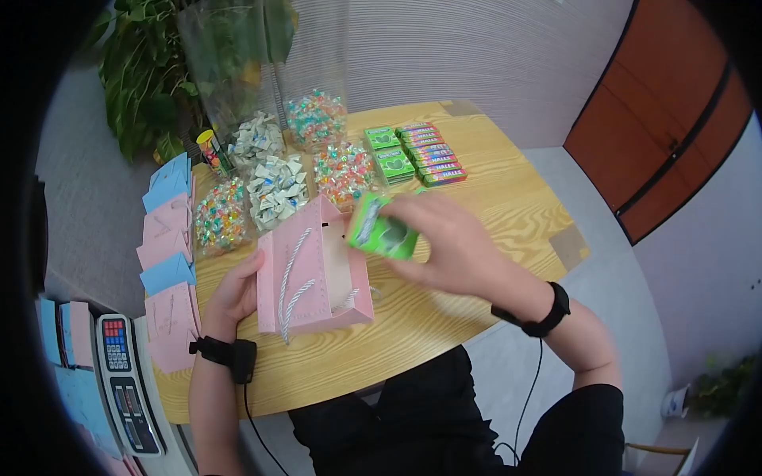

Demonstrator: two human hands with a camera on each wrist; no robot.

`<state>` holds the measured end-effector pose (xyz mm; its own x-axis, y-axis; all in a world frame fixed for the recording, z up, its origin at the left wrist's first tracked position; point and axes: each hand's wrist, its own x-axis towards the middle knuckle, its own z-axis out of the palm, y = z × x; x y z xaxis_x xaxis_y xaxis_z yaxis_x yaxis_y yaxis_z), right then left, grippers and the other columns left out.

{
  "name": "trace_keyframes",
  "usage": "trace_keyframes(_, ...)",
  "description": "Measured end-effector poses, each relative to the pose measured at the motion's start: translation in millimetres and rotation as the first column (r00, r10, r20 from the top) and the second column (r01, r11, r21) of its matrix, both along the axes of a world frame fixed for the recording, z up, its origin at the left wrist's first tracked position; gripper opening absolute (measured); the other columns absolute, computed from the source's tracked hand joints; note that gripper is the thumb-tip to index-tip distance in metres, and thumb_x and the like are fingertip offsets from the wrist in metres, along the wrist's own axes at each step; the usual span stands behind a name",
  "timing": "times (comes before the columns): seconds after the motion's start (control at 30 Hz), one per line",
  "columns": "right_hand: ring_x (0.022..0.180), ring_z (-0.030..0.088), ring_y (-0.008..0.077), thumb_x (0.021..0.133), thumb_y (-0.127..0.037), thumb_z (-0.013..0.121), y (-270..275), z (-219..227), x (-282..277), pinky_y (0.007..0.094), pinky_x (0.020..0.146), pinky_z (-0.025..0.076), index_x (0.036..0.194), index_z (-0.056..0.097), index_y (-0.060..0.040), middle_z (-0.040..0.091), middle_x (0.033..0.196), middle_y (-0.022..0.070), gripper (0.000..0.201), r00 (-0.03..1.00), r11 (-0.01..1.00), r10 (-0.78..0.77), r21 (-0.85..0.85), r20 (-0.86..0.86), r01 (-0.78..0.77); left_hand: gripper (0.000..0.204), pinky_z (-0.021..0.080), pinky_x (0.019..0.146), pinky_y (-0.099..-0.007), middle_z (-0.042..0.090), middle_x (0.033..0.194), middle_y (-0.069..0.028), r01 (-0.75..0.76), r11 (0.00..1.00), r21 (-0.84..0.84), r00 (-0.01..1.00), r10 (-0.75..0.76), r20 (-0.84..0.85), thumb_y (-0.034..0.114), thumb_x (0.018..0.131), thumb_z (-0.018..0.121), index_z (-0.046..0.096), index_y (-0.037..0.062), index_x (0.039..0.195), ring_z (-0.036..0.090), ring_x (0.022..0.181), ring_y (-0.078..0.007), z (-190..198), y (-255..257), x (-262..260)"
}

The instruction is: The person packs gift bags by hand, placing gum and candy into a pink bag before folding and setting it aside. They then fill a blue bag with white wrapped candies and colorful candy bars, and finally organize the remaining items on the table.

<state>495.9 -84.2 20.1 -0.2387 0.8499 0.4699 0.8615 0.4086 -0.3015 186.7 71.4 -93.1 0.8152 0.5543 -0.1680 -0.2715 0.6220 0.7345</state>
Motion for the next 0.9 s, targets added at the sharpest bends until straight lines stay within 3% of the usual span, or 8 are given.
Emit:
trace_keyframes(0.27, 0.098, 0.055, 0.0343, 0.071, -0.024, 0.077, 27.0, -11.4, -43.0, 0.0420, 0.087, 0.047, 0.112, 0.064, -0.0063, 0.063, 0.109, 0.0142, 0.047, 0.981, 0.985, 0.143, -0.119, 0.131, -0.128, 0.068, 0.043, 0.107, -0.0392, 0.044, 0.144, -0.0101, -0.005, 0.986, 0.168, 1.000, 0.004, 0.008, 0.022, 0.093, 0.065, 0.028, 0.0052, 0.148, 0.048, 0.130, -0.0223, 2.1, -3.1, 4.8)
trace_keyframes(0.33, 0.098, 0.058, 0.0325, 0.071, -0.026, 0.076, 42.8, -29.9, -42.0, 0.0403, 0.085, 0.046, 0.104, 0.066, -0.0057, 0.064, 0.100, 0.0138, 0.040, 0.957, 0.967, 0.254, -0.053, 0.137, -0.249, 0.069, 0.043, 0.106, -0.0405, 0.045, 0.144, -0.0096, -0.007, 0.981, 0.192, 0.999, 0.013, -0.031, 0.021, 0.091, 0.066, 0.029, 0.0054, 0.147, 0.048, 0.130, -0.0227, 1.1, -4.8, 4.1)
trace_keyframes(0.47, 0.098, 0.058, 0.0335, 0.075, -0.028, 0.071, 65.2, -55.3, -44.7, 0.0417, 0.086, 0.046, 0.106, 0.066, -0.0069, 0.064, 0.104, 0.0138, 0.037, 0.948, 0.967, 0.165, 0.147, 0.271, -0.210, 0.062, 0.046, 0.101, -0.0413, 0.048, 0.137, -0.0076, -0.024, 0.971, 0.237, 0.996, 0.044, -0.076, 0.019, 0.093, 0.064, 0.033, 0.0057, 0.144, 0.051, 0.125, -0.0217, 2.4, -5.5, 6.1)
trace_keyframes(0.53, 0.104, 0.058, 0.0323, 0.081, -0.022, 0.068, 65.4, -52.5, -47.3, 0.0419, 0.089, 0.048, 0.114, 0.064, -0.0059, 0.062, 0.116, 0.0157, 0.037, 0.980, 0.964, 0.173, -0.219, 0.099, -0.148, 0.059, 0.047, 0.100, -0.0408, 0.049, 0.134, -0.0070, -0.055, 0.970, 0.236, 0.994, 0.074, -0.076, 0.020, 0.093, 0.063, 0.034, 0.0059, 0.143, 0.052, 0.123, -0.0209, 2.3, -8.0, 6.6)
trace_keyframes(0.67, 0.101, 0.062, 0.0325, 0.083, -0.028, 0.066, 67.0, -65.2, -46.5, 0.0416, 0.088, 0.050, 0.114, 0.064, -0.0066, 0.065, 0.111, 0.0153, 0.037, 0.939, 0.928, 0.328, -0.150, -0.106, -0.341, 0.058, 0.048, 0.096, -0.0385, 0.050, 0.132, -0.0057, -0.043, 0.978, 0.205, 0.991, 0.069, -0.119, 0.022, 0.095, 0.062, 0.033, 0.0073, 0.143, 0.053, 0.119, -0.0181, 3.6, -7.5, 6.3)
trace_keyframes(0.77, 0.103, 0.063, 0.0315, 0.086, -0.028, 0.065, 68.6, -75.8, -49.8, 0.0416, 0.089, 0.051, 0.119, 0.062, -0.0065, 0.065, 0.114, 0.0155, 0.039, 0.866, 0.842, 0.302, -0.314, -0.398, -0.438, 0.059, 0.048, 0.096, -0.0374, 0.050, 0.132, -0.0054, -0.043, 0.982, 0.182, 0.992, 0.063, -0.107, 0.023, 0.095, 0.062, 0.033, 0.0081, 0.144, 0.053, 0.119, -0.0173, 3.1, -6.2, 5.8)
trace_keyframes(0.83, 0.102, 0.064, 0.0305, 0.087, -0.025, 0.065, 80.6, -96.8, -57.9, 0.0404, 0.089, 0.051, 0.121, 0.061, -0.0063, 0.065, 0.114, 0.0144, 0.039, 0.404, 0.500, -0.099, -0.396, -0.909, -0.770, 0.059, 0.048, 0.096, -0.0368, 0.050, 0.132, -0.0052, -0.047, 0.985, 0.166, 0.992, 0.065, -0.104, 0.023, 0.095, 0.062, 0.032, 0.0084, 0.144, 0.053, 0.118, -0.0170, 2.5, -5.9, 5.6)
trace_keyframes(0.9, 0.102, 0.064, 0.0304, 0.087, -0.024, 0.065, 82.5, -99.2, -59.0, 0.0403, 0.089, 0.051, 0.121, 0.062, -0.0062, 0.065, 0.114, 0.0144, 0.039, 0.408, 0.493, -0.063, -0.384, -0.911, -0.781, 0.059, 0.048, 0.096, -0.0357, 0.051, 0.132, -0.0050, -0.026, 0.985, 0.172, 0.995, 0.043, -0.095, 0.025, 0.096, 0.061, 0.032, 0.0089, 0.144, 0.054, 0.118, -0.0164, 0.7, -5.4, 4.7)
